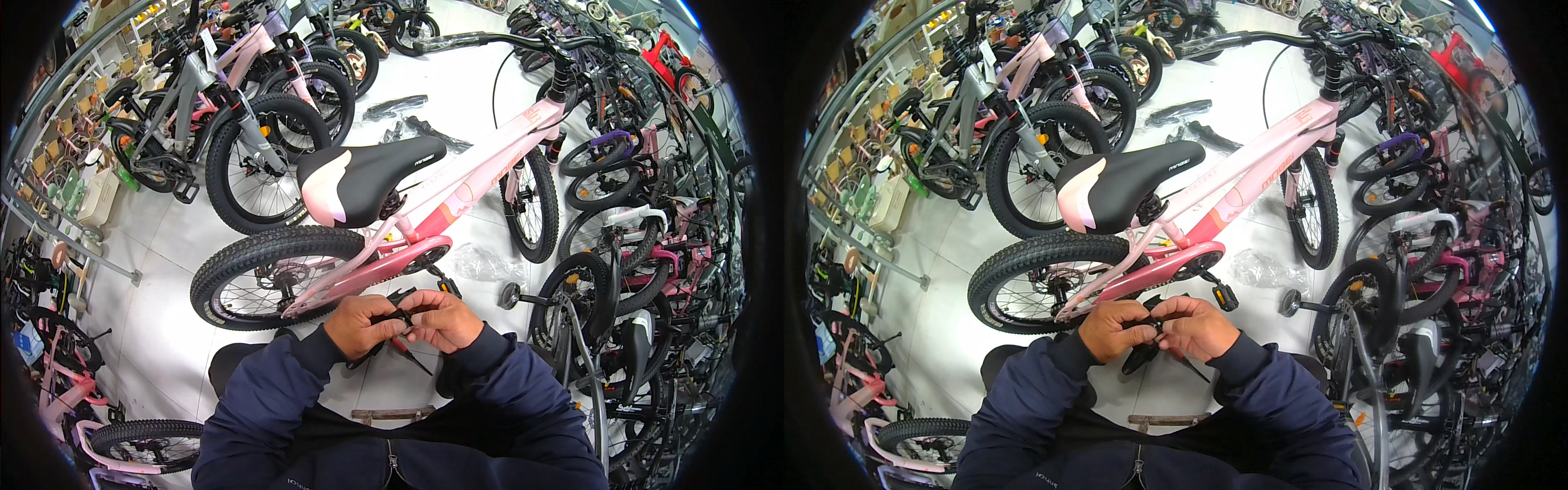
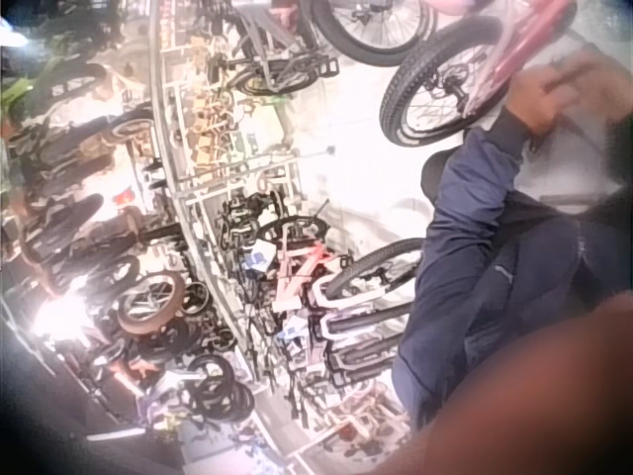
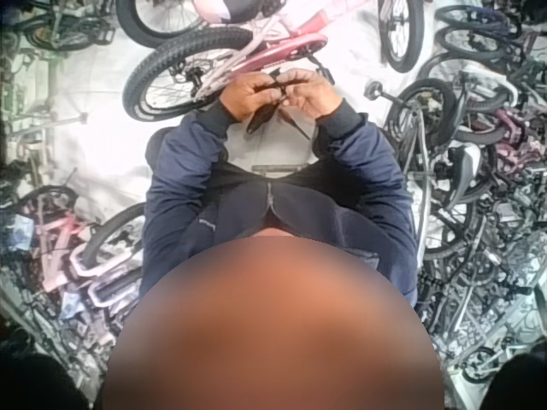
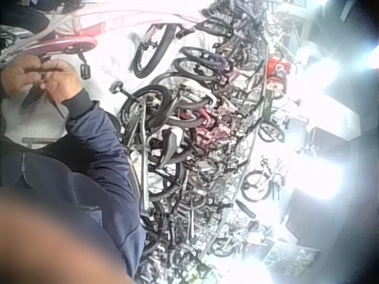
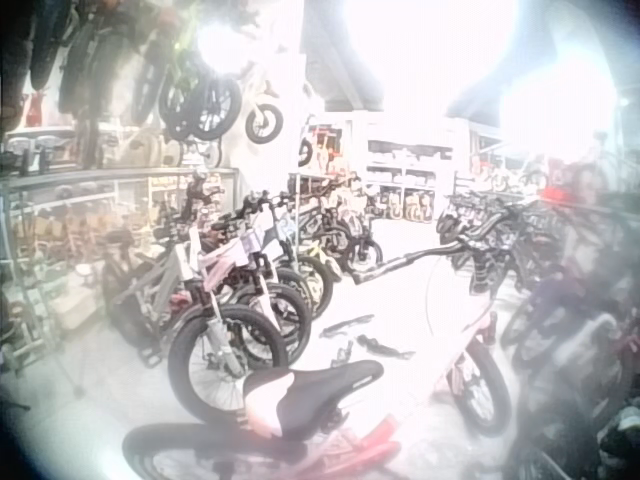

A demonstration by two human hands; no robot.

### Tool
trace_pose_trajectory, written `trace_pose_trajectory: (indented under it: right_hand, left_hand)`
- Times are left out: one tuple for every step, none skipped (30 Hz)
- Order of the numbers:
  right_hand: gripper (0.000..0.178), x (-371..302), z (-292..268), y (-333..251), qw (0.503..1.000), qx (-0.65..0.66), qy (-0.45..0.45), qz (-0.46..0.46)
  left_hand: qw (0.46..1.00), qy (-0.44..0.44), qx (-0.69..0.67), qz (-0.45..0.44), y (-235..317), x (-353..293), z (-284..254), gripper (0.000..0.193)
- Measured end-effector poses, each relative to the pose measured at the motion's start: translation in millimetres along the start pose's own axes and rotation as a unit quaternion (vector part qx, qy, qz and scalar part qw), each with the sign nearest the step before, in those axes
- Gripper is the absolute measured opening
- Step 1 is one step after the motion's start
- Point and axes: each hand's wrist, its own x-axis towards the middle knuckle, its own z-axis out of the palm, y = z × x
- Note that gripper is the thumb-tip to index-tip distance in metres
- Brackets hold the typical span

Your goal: The person assembles a bicycle by attaching a front mudguard to the fork, tightening the handlebar stem, and installing a rear mudguard on a pink bicycle. They use a screwdriver and an Allen key to secure the parts.

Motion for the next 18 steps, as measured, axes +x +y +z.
trace_pose_trajectory:
  right_hand:
    - [0.019,-0.7,-0.6,-2.1,0.999,-0.046,0.006,-0.003]
    - [0.019,-1.2,-1.5,-3.9,0.995,-0.096,0.003,-0.002]
    - [0.019,-1.7,-2.9,-6.0,0.992,-0.124,-0.005,0.001]
    - [0.018,-2.2,-4.5,-8.0,0.988,-0.154,-0.021,0.007]
    - [0.017,-2.6,-5.8,-9.4,0.980,-0.198,-0.012,0.021]
    - [0.016,-2.9,-6.9,-10.2,0.982,-0.186,-0.038,0.012]
    - [0.014,-3.1,-8.0,-10.8,0.981,-0.188,-0.039,0.010]
    - [0.013,-3.3,-8.7,-11.1,0.980,-0.192,-0.046,0.012]
    - [0.013,-3.2,-9.3,-11.1,0.981,-0.187,-0.046,0.007]
    - [0.014,-3.1,-9.5,-11.1,0.982,-0.184,-0.053,0.006]
    - [0.015,-2.9,-9.6,-10.8,0.982,-0.181,-0.059,0.004]
    - [0.015,-2.6,-9.5,-10.6,0.981,-0.184,-0.056,0.011]
    - [0.015,-2.3,-9.3,-10.5,0.981,-0.186,-0.052,0.018]
    - [0.014,-1.9,-9.1,-10.5,0.981,-0.187,-0.048,0.025]
    - [0.014,-1.6,-8.8,-10.6,0.980,-0.192,-0.045,0.020]
    - [0.013,-1.2,-8.7,-10.8,0.979,-0.197,-0.042,0.014]
    - [0.013,-0.9,-8.5,-11.1,0.978,-0.206,-0.037,0.012]
    - [0.013,-0.7,-8.3,-11.4,0.978,-0.205,-0.038,0.009]
  left_hand:
    - [1.000,-0.006,-0.014,-0.008,0.2,-0.1,-0.5,0.015]
    - [0.999,-0.011,-0.028,-0.017,0.2,-0.3,-0.8,0.016]
    - [0.999,-0.019,-0.022,-0.022,0.0,-0.4,-0.9,0.017]
    - [0.999,-0.026,-0.016,-0.028,-0.3,-0.6,-0.7,0.018]
    - [0.998,-0.036,-0.010,-0.043,-0.7,-1.0,-0.2,0.019]
    - [0.998,-0.036,-0.034,-0.050,-1.2,-1.5,0.5,0.019]
    - [0.995,-0.038,-0.059,-0.067,-1.7,-2.2,1.4,0.019]
    - [0.991,-0.042,-0.090,-0.086,-2.2,-2.8,2.3,0.020]
    - [0.989,-0.035,-0.110,-0.093,-2.8,-3.4,3.1,0.019]
    - [0.985,-0.031,-0.137,-0.103,-3.4,-3.8,3.9,0.019]
    - [0.977,-0.029,-0.172,-0.122,-3.9,-4.4,4.6,0.019]
    - [0.978,-0.025,-0.169,-0.119,-4.4,-4.8,4.9,0.019]
    - [0.976,-0.024,-0.175,-0.125,-4.9,-5.3,5.1,0.019]
    - [0.972,-0.024,-0.184,-0.142,-5.4,-5.6,5.3,0.018]
    - [0.973,-0.022,-0.187,-0.132,-5.9,-5.8,5.6,0.018]
    - [0.972,-0.022,-0.192,-0.132,-6.5,-5.8,5.8,0.018]
    - [0.970,-0.021,-0.202,-0.137,-7.1,-5.8,6.2,0.018]
    - [0.968,-0.017,-0.210,-0.136,-7.7,-5.7,6.6,0.018]
